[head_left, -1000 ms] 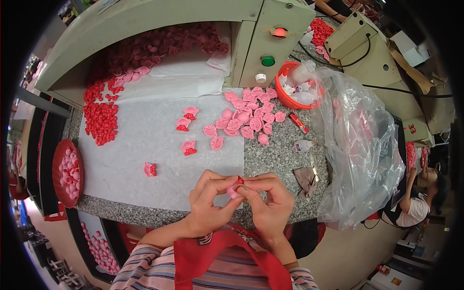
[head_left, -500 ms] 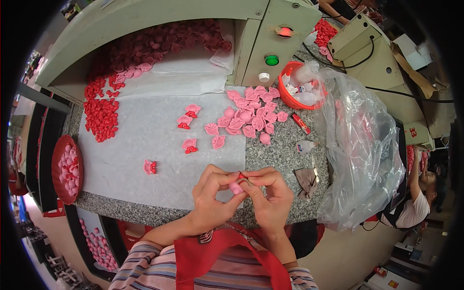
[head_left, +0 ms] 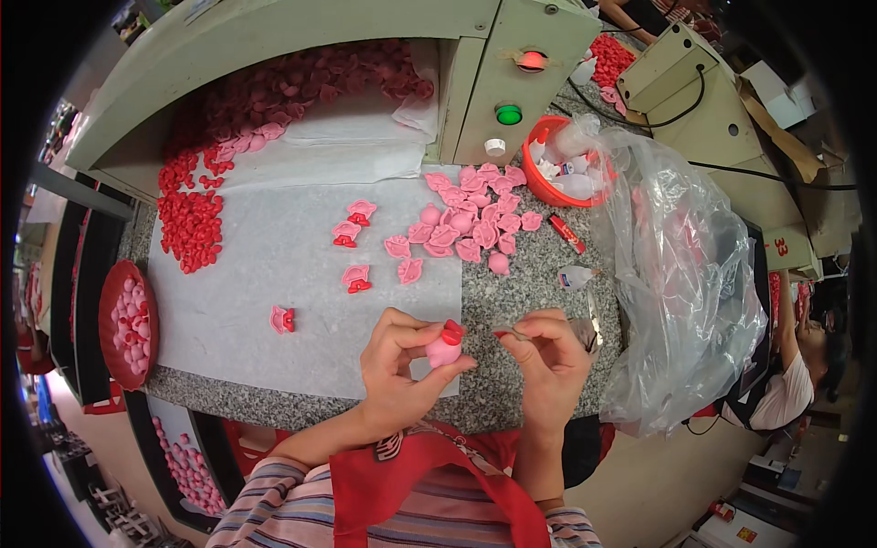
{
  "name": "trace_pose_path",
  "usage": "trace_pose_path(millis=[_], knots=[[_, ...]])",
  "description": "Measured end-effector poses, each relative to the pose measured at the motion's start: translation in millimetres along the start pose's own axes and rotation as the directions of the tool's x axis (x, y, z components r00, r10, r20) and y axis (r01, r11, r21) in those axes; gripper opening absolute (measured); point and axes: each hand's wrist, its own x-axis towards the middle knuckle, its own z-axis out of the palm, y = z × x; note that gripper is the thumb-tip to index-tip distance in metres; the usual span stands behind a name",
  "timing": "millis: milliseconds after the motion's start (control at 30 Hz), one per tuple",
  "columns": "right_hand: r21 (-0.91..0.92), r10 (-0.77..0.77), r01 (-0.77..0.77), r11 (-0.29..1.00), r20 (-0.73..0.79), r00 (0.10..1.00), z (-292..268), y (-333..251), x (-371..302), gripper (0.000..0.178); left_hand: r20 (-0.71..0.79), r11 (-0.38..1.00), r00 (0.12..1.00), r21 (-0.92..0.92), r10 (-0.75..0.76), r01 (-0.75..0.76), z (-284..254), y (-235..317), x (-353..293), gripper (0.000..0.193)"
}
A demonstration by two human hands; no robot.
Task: Assembling small pink plastic flowers by gluing pieces together at a factory workbench.
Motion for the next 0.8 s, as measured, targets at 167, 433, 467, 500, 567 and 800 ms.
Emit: trace_pose_path(millis=[167, 433, 467, 500, 567, 800], knots=[[0.047, 0.080, -0.080, 0.996, 0.004, 0.997, 13, -8, -12, 0.016, 0.008, 0.994, 0.999, 0.101, 0.047, -0.048, -2, -1, 2, 0.046], [-0.379, -0.313, 0.377, 0.845, 0.220, 0.924, 16, 3, -14, 0.015, 0.169, 0.871, 0.960, 0.408, 0.222, -0.273, -18, 4, 1, 0.044], [-0.585, -0.217, 0.292, 0.756, 0.198, 0.956, -1, 15, -8, 0.014, 0.119, 0.885, 0.953, 0.353, 0.278, -0.302, -21, 10, 3, 0.043], [-0.763, -0.124, 0.194, 0.617, 0.149, 0.981, -15, 22, -2, 0.012, 0.066, 0.896, 0.943, 0.295, 0.326, -0.331, -23, 13, 4, 0.043], [-0.674, -0.111, 0.087, 0.734, 0.008, 0.994, -32, 20, -4, 0.012, 0.054, 0.929, 0.954, 0.220, 0.294, -0.298, -27, 15, 13, 0.040], [-0.448, -0.011, -0.011, 0.894, -0.046, 0.999, -36, 9, -14, 0.017, 0.243, 0.954, 0.950, -0.179, -0.194, 0.240, -35, 15, 22, 0.044]])
